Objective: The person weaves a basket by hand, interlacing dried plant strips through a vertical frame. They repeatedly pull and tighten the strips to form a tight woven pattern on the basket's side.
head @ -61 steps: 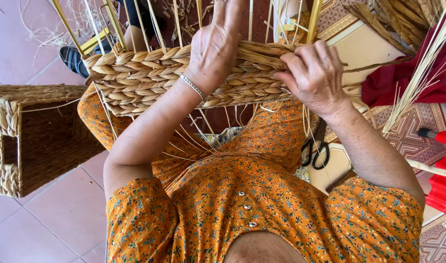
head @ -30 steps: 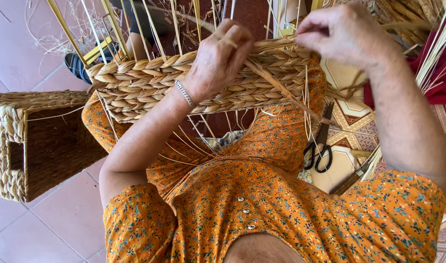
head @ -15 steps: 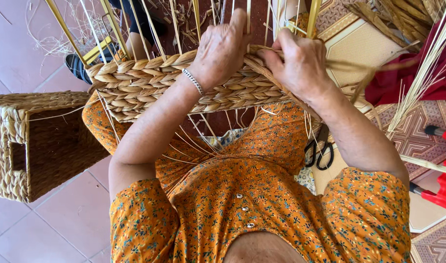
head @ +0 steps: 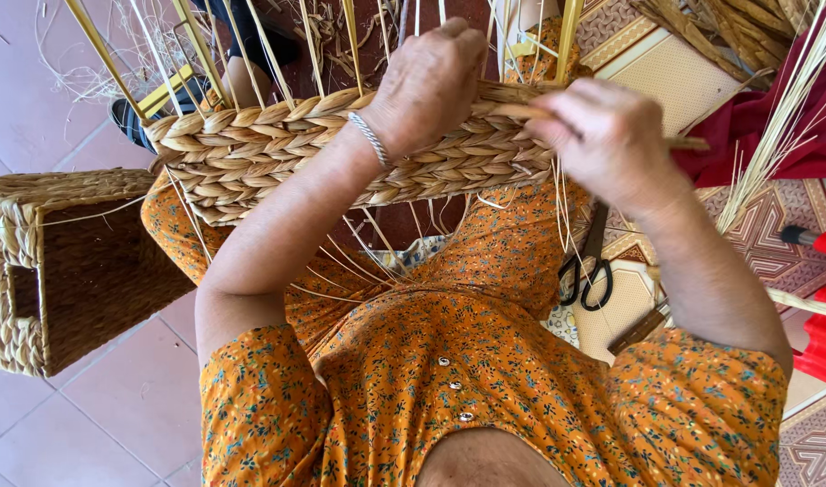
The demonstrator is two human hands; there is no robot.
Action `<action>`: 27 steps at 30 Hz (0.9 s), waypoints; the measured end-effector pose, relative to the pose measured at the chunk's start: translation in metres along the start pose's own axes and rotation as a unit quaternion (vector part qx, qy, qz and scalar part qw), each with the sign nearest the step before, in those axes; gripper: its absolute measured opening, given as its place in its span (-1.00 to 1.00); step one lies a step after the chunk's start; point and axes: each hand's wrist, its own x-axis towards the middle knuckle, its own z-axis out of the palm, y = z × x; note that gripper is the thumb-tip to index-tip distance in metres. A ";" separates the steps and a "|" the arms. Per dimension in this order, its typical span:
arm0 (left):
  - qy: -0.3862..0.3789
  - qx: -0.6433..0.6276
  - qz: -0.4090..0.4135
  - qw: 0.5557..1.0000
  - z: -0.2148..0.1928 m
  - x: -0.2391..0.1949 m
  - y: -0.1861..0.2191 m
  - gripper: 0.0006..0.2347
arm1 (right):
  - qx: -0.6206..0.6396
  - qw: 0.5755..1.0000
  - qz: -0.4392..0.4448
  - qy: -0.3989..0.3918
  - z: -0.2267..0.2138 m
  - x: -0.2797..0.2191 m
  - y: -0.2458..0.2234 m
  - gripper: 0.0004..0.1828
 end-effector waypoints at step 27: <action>0.157 -0.123 0.085 0.976 -0.003 -0.017 0.013 -0.86 | 0.100 0.992 -0.080 0.001 0.019 0.034 0.077 -0.73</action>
